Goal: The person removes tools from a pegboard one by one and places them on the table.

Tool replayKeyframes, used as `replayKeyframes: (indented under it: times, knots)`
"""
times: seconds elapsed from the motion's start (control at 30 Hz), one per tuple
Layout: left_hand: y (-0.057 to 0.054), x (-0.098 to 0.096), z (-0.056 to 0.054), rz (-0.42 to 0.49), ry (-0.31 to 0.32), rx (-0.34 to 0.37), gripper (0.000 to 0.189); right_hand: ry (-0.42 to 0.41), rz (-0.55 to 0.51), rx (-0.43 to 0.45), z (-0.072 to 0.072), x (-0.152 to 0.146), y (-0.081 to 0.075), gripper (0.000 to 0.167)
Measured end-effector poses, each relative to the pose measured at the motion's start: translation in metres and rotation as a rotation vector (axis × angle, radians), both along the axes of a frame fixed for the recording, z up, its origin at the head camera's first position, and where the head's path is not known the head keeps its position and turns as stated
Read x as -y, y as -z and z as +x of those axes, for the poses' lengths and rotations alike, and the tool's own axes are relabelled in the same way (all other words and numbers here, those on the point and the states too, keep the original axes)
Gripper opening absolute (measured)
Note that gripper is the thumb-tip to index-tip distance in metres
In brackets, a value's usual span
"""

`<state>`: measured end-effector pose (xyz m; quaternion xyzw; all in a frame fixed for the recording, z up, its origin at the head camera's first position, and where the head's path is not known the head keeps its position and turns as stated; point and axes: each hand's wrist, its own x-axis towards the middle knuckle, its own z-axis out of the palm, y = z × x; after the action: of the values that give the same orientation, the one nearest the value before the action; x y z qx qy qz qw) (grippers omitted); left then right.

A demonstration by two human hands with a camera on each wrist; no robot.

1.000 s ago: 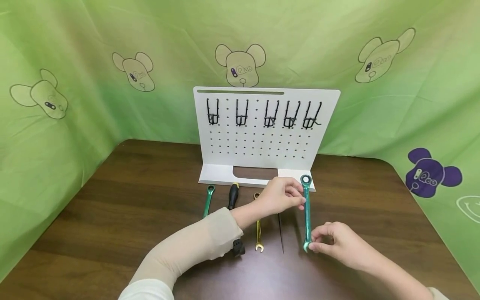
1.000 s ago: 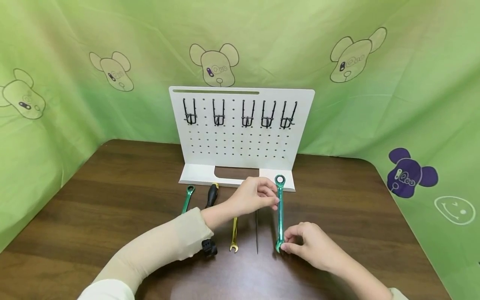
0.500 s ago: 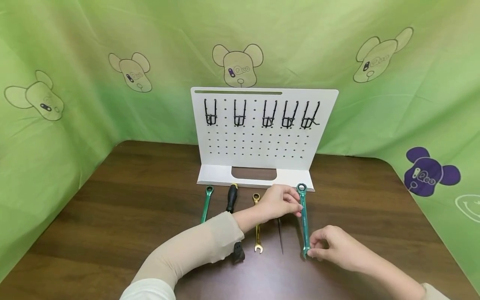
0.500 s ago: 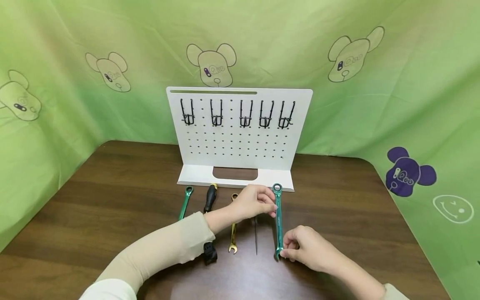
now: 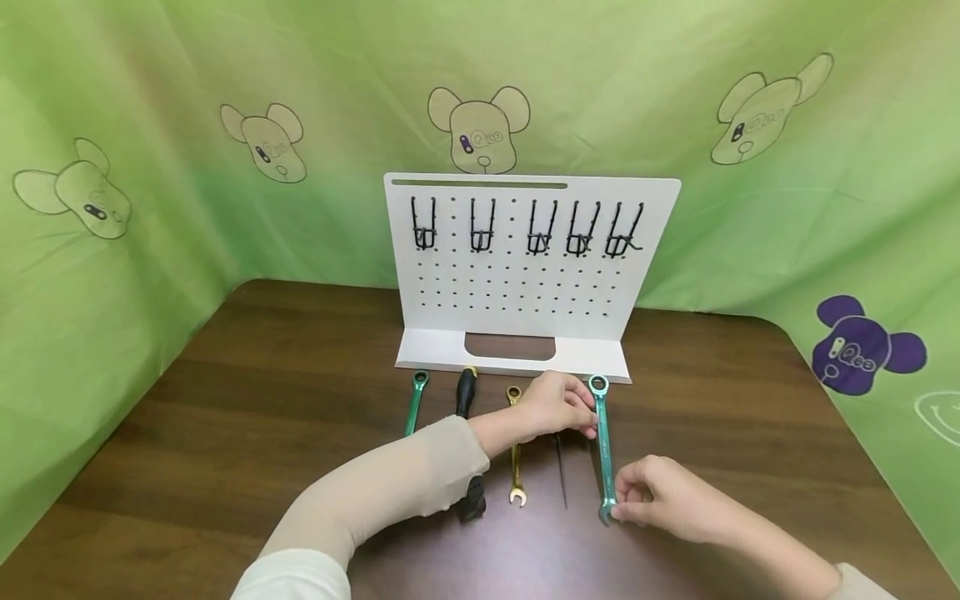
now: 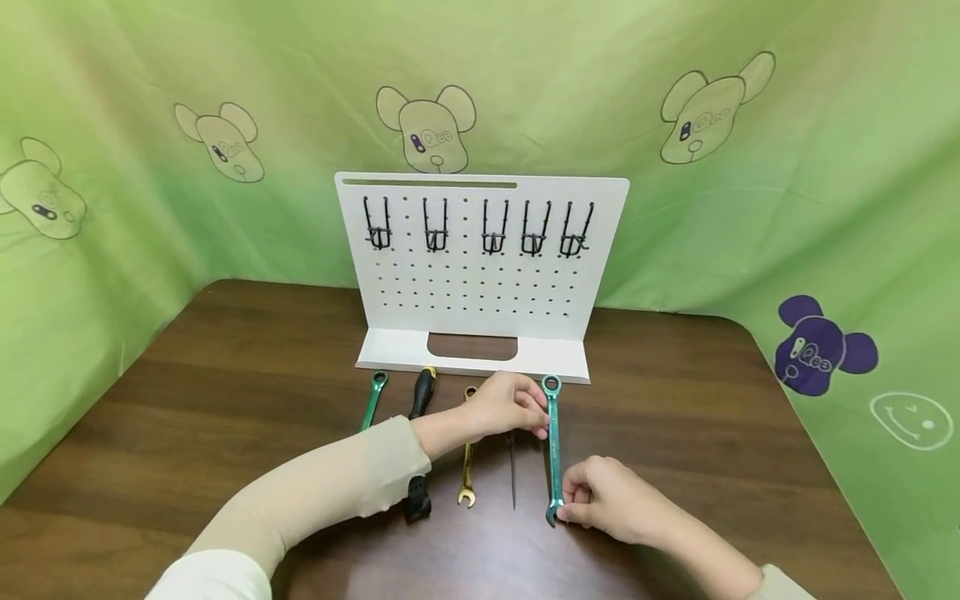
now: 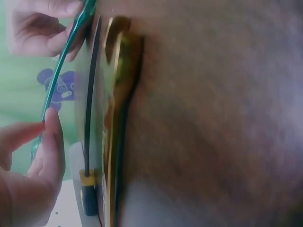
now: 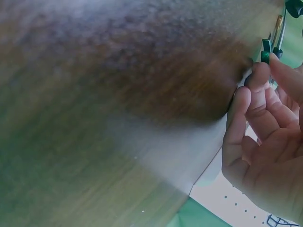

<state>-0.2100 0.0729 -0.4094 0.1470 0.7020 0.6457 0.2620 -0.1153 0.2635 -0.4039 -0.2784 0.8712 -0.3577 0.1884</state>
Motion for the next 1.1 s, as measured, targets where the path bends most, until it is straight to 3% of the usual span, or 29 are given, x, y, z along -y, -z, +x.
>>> replayKeyframes:
  times: [0.33, 0.77, 1.1]
  knots:
    - [0.0061, -0.0003, -0.0062, -0.016, 0.008, 0.059, 0.012, 0.002, 0.05, -0.071, -0.0014, 0.0046, 0.0019, 0.023]
    - [0.01, 0.0008, -0.0073, -0.028, 0.023, 0.12, 0.013, 0.0, 0.082, -0.036, -0.0055, 0.0021, 0.0009, 0.022]
    - [0.002, 0.0053, -0.0029, -0.104, 0.151, 0.017, 0.034, 0.013, 0.103, 0.022, -0.0087, -0.0002, 0.0007, 0.022]
